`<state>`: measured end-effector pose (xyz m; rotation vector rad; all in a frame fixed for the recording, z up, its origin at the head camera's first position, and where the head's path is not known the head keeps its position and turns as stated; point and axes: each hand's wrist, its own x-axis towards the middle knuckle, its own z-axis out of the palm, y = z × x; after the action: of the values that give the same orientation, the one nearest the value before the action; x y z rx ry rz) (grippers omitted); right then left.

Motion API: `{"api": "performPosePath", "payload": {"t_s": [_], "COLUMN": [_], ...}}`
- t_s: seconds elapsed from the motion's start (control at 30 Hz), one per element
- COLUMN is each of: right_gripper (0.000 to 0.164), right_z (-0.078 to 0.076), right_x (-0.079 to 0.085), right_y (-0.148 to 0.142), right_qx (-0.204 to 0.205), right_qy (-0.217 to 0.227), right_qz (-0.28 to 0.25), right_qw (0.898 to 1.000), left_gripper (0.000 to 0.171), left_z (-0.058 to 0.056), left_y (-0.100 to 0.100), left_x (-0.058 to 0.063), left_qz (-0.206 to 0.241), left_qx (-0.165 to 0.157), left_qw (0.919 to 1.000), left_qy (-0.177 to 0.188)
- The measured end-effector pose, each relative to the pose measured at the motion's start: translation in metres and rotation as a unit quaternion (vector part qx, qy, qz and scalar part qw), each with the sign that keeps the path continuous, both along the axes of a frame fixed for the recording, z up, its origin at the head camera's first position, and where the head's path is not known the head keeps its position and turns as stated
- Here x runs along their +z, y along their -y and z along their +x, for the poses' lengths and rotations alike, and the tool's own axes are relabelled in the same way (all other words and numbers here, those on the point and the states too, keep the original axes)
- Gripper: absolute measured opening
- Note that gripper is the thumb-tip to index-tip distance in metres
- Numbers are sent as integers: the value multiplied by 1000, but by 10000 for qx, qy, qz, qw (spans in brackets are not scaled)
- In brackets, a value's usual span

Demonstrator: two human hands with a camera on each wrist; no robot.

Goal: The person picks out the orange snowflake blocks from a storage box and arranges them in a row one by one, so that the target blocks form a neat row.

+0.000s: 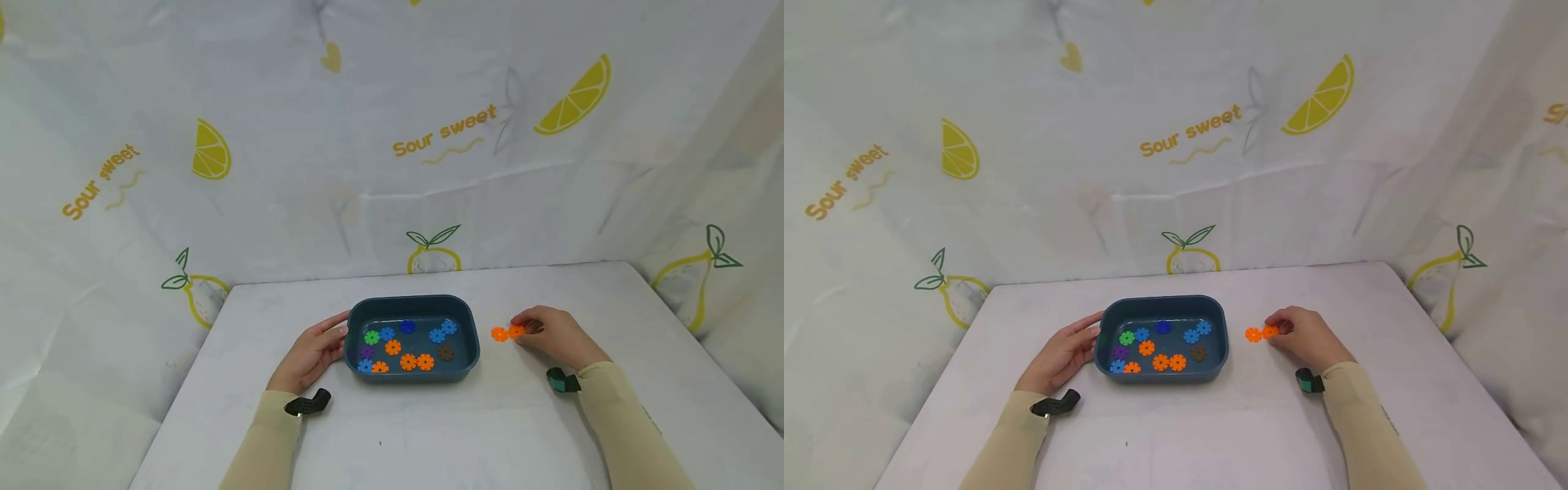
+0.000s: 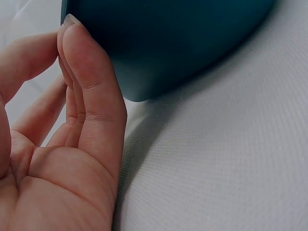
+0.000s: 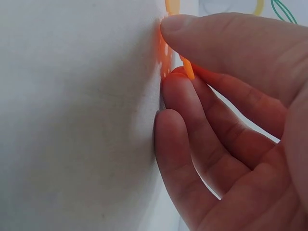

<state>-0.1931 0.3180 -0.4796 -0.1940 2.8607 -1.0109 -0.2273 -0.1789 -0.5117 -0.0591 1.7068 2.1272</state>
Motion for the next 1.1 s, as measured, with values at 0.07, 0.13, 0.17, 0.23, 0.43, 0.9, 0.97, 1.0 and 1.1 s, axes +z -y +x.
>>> {"api": "performPosePath", "payload": {"t_s": [0.07, 0.13, 0.17, 0.23, 0.43, 0.9, 0.97, 1.0, 1.1], "right_gripper": [27, 27, 27, 28, 28, 29, 29, 29, 29], "right_z": [0, -1, -1, -1, -2, -1, -2, -1, -1], "right_x": [-1, 0, 0, 1, 1, 2, 1, 1, 0], "right_y": [0, 1, 1, 2, 2, 0, -1, -1, -4], "right_qx": [7, -2, -8, -19, -2, 11, 13, 18, 20], "right_qy": [0, 18, 29, 50, 54, 112, 94, 79, 19], "right_qz": [16, 25, 24, 26, 56, -4, 0, 2, 32], "right_qw": [10000, 10000, 10000, 10000, 10000, 9999, 10000, 10000, 10000], "left_gripper": [52, 53, 53, 53, 53, 54, 54, 54, 53], "left_z": [0, 0, 0, 1, 0, -1, 0, 0, 0], "left_y": [0, 0, 0, 0, 2, 1, 1, 1, 0], "left_x": [0, 0, -1, -1, -1, -1, -1, -1, -1], "left_qz": [1, 8, 17, 26, 65, 12, 0, -15, -17], "left_qx": [-15, -33, -33, -36, -34, -1, 3, -11, 11], "left_qw": [10000, 10000, 10000, 10000, 10000, 10000, 10000, 10000, 10000], "left_qy": [-14, -25, -21, -14, 16, -20, -28, -40, -32]}}
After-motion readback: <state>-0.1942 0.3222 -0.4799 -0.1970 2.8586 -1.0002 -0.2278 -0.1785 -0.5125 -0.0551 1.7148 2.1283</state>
